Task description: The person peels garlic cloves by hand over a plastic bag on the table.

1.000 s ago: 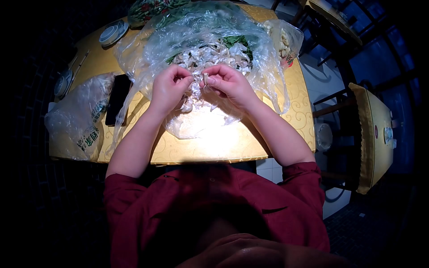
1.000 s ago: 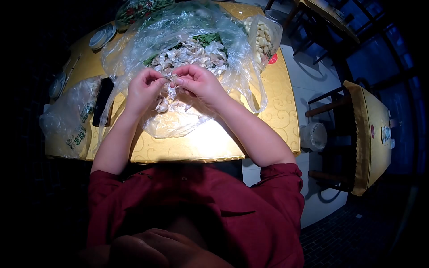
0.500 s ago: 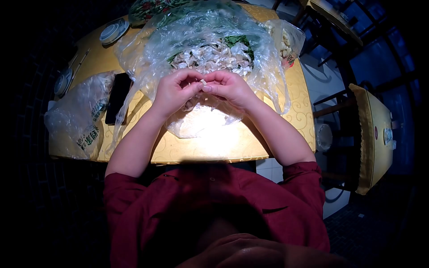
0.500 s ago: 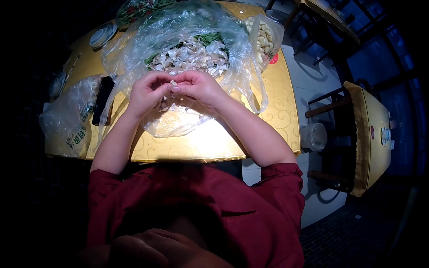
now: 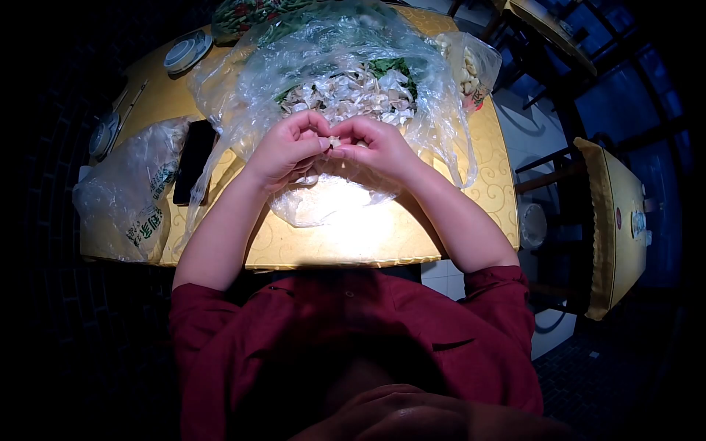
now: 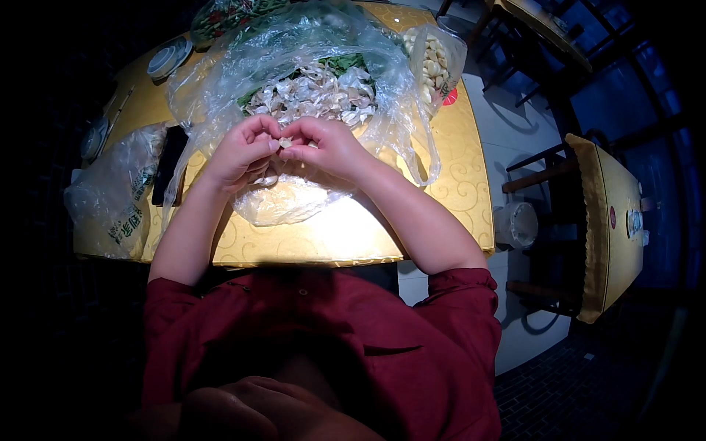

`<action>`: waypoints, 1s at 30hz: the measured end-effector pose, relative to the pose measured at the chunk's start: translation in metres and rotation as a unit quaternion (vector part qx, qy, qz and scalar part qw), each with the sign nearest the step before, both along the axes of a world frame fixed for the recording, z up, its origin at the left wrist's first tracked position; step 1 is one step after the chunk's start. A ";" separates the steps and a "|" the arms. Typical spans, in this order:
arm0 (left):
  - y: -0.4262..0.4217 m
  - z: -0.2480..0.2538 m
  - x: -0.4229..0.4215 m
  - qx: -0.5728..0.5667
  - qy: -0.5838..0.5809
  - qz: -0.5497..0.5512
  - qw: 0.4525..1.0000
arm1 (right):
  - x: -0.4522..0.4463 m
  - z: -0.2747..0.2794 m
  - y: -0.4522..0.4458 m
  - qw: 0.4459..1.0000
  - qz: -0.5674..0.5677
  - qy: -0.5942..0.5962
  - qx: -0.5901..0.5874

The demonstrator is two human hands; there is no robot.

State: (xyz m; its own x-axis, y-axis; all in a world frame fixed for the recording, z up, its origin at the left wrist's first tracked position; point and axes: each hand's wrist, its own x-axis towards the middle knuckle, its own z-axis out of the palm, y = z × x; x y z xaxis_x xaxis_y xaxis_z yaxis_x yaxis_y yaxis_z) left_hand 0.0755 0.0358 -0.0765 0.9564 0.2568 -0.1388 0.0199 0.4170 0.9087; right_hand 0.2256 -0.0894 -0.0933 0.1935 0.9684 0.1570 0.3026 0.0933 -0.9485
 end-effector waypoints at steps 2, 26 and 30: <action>-0.001 -0.001 0.001 0.002 -0.002 0.004 1.000 | 0.001 -0.003 0.001 0.999 0.003 -0.035 0.013; -0.013 -0.002 0.004 0.042 0.004 0.038 0.998 | -0.003 -0.007 -0.001 0.975 0.019 -0.204 0.080; -0.009 -0.010 0.004 0.033 -0.023 0.036 0.999 | -0.005 -0.008 0.000 0.980 0.015 -0.183 0.083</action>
